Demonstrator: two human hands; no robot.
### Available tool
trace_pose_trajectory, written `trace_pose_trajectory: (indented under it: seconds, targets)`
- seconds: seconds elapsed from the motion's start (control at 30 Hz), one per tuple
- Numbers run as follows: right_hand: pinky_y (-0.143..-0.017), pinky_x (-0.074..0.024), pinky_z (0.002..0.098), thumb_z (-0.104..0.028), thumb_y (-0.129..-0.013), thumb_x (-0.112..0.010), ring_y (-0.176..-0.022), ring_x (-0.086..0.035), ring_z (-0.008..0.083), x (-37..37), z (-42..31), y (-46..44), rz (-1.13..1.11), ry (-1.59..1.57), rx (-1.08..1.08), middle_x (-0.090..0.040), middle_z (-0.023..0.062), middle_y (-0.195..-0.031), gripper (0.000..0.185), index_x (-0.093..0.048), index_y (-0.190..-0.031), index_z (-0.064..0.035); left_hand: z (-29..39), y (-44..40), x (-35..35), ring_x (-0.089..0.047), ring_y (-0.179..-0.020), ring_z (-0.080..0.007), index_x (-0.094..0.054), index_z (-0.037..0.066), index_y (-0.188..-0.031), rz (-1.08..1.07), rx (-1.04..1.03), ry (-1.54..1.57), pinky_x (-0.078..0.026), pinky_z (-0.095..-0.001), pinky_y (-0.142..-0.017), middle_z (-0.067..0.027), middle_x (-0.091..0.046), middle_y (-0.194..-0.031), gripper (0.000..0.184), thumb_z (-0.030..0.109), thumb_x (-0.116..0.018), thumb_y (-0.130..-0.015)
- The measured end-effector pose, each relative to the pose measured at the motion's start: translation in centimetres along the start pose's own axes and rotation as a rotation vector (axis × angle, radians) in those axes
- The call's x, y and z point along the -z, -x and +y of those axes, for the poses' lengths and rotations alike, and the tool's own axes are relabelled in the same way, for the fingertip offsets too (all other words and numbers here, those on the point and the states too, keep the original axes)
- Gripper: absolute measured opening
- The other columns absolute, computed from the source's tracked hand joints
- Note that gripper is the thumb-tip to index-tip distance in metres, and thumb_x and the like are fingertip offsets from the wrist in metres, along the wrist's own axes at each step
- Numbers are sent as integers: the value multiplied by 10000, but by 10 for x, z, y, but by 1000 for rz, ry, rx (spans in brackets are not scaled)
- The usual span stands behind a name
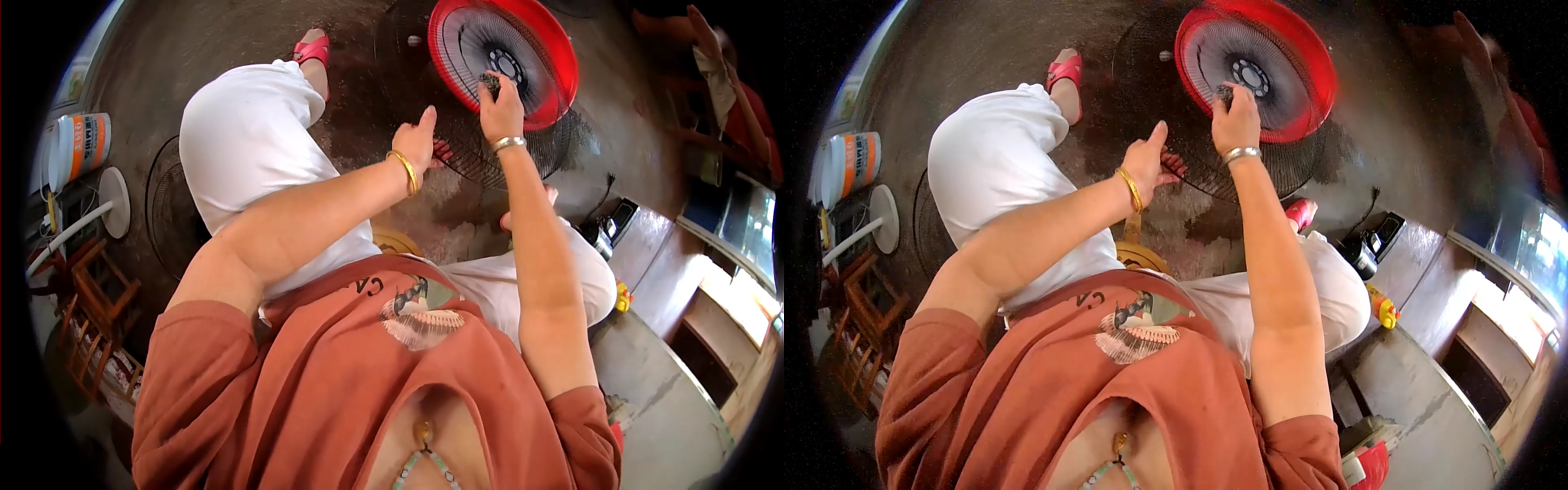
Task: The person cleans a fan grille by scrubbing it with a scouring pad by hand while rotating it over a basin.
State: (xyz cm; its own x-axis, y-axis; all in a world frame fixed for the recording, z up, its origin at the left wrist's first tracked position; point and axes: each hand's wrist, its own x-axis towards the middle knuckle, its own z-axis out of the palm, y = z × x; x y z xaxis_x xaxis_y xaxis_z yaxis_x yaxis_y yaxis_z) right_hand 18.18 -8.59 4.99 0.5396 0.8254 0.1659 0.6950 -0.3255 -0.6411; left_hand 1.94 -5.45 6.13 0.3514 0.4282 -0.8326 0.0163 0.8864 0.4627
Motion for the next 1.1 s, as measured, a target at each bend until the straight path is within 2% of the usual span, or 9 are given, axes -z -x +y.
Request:
trace_pose_trajectory:
  seconds: [0.07, 0.1, 0.3, 0.47, 0.6, 0.7, 0.8, 0.9, 1.1]
  targets:
    - [-952, -421, 412, -97, -843, -631, -1119, -523, 365, 12, -30, 23, -32, -50, 44, -575, 197, -1166, 308, -555, -1129, -11, 6, -5, 0, -586, -638, -214, -445, 24, -931, 12, -22, -2, -527, -368, -603, -90, -537, -763, 443, 457, -539, -929]
    - [-975, -409, 415, -76, -831, -633, -1149, -509, 365, 13, -41, 40, -31, -57, 134, -569, 195, -1186, 325, -552, -1139, -15, 6, -10, 0, -607, -585, -208, -466, -20, -954, 12, -63, -2, -521, -338, -500, -121, -569, -761, 472, 439, -568, -911]
    - [-984, -401, 431, -43, -804, -626, -1163, -501, 365, 10, -51, 57, 50, -10, 182, -566, 180, -1202, 329, -554, -1124, -26, 9, -8, -2, -563, -575, -191, -477, 20, -914, -11, -69, 38, -528, -351, -549, -79, -546, -743, 410, 425, -547, -931]
    - [-910, -428, 420, -136, -852, -618, -1055, -537, 373, 3, -1, -6, -79, 28, -195, -589, 188, -1112, 285, -562, -1112, -32, 7, 1, 2, -586, -625, -216, -423, 26, -913, -16, -26, -7, -542, -380, -594, -88, -524, -745, 429, 439, -540, -934]
    - [-915, -430, 424, -116, -837, -636, -1066, -544, 357, 7, -27, 25, 27, -68, 19, -593, 187, -1130, 309, -561, -1123, -28, 8, -2, 5, -585, -579, -193, -452, -15, -913, 62, -82, 29, -532, -336, -514, -99, -540, -713, 490, 464, -557, -913]
    - [-1041, -374, 414, -4, -791, -620, -1225, -466, 362, 14, -64, 81, -20, -132, 76, -532, 168, -1284, 396, -548, -1177, -49, 13, 3, 7, -544, -593, -181, -444, 31, -882, 12, -65, -14, -530, -360, -574, -66, -501, -722, 441, 455, -557, -923]
    - [-1051, -363, 429, 63, -735, -588, -1240, -458, 367, 15, -77, 106, -45, -7, 203, -530, 170, -1291, 466, -551, -1185, -51, 15, 5, 6, -534, -605, -180, -438, 48, -879, -25, -62, -46, -527, -372, -600, -57, -488, -734, 420, 448, -557, -928]
    - [-1023, -386, 404, -12, -828, -606, -1210, -491, 341, 14, -66, 81, 59, -71, 120, -546, 165, -1273, 339, -560, -1162, -44, 19, 2, 2, -548, -611, -184, -436, 46, -903, -32, -67, -1, -530, -372, -606, -61, -496, -745, 412, 440, -554, -932]
    - [-945, -421, 411, -154, -817, -661, -1084, -544, 339, 14, -16, 10, 29, 20, -87, -603, 161, -1156, 300, -597, -1094, -61, 19, 11, -2, -584, -631, -202, -431, 37, -921, 8, -39, 39, -539, -381, -612, -71, -515, -725, 412, 427, -564, -926]
